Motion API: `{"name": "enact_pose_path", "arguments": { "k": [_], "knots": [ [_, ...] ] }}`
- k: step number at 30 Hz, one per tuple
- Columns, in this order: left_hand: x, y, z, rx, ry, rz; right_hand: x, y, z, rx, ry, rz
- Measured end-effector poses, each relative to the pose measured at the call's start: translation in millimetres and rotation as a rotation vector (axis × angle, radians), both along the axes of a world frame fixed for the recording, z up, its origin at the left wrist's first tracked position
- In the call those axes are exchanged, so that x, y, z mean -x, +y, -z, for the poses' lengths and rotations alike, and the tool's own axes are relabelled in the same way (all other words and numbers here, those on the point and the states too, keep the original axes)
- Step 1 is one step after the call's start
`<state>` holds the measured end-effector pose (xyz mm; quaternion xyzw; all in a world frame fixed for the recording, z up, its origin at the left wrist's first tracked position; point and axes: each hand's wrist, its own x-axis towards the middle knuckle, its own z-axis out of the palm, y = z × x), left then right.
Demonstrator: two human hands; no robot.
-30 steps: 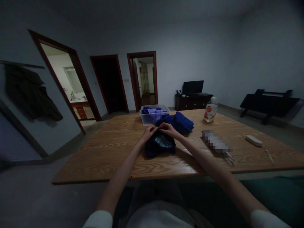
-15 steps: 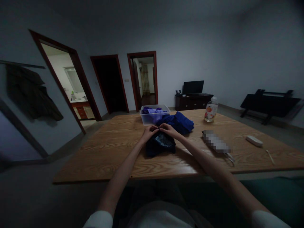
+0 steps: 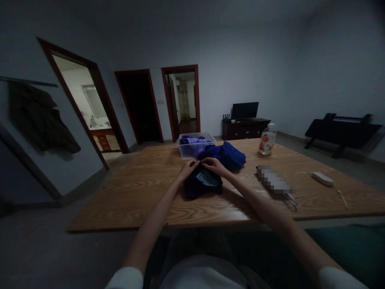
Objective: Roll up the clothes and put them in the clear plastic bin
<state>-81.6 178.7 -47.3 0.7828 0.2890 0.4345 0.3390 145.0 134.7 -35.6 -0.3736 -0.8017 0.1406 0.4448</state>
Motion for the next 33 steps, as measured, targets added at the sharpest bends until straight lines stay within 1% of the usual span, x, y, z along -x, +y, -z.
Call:
{"name": "enact_pose_path", "arguments": {
  "k": [4,6,8,11,15,19,23,26,30,33],
  "knots": [
    [0,14,8.4,0.198,-0.031,0.046,7,-3,2.4,-0.210,-0.095,0.102],
    [1,19,10.9,0.263,-0.025,0.064,10,-5,3.9,-0.288,-0.166,0.131],
    [3,20,11.4,0.285,-0.025,0.081,11,-7,4.4,-0.327,-0.216,0.145],
    [3,17,9.4,0.253,-0.060,0.095,11,-10,3.0,-0.335,-0.228,0.150],
    [2,11,5.8,0.200,-0.081,0.103,10,-11,0.5,-0.260,-0.169,0.129],
    [0,4,1.5,0.112,-0.086,0.080,6,-7,0.6,-0.114,-0.107,0.074],
    [0,-4,-3.4,-0.029,-0.064,0.004,1,-1,3.3,0.055,-0.072,0.035],
    [0,-10,-6.5,-0.150,-0.002,-0.067,-3,4,4.4,0.136,-0.056,0.014],
    [2,-15,-9.1,-0.232,0.050,-0.098,-6,4,1.1,0.192,-0.034,-0.053],
    [3,-13,-9.7,-0.215,0.057,-0.098,-6,1,-2.7,0.174,-0.005,-0.074]
  ]
}}
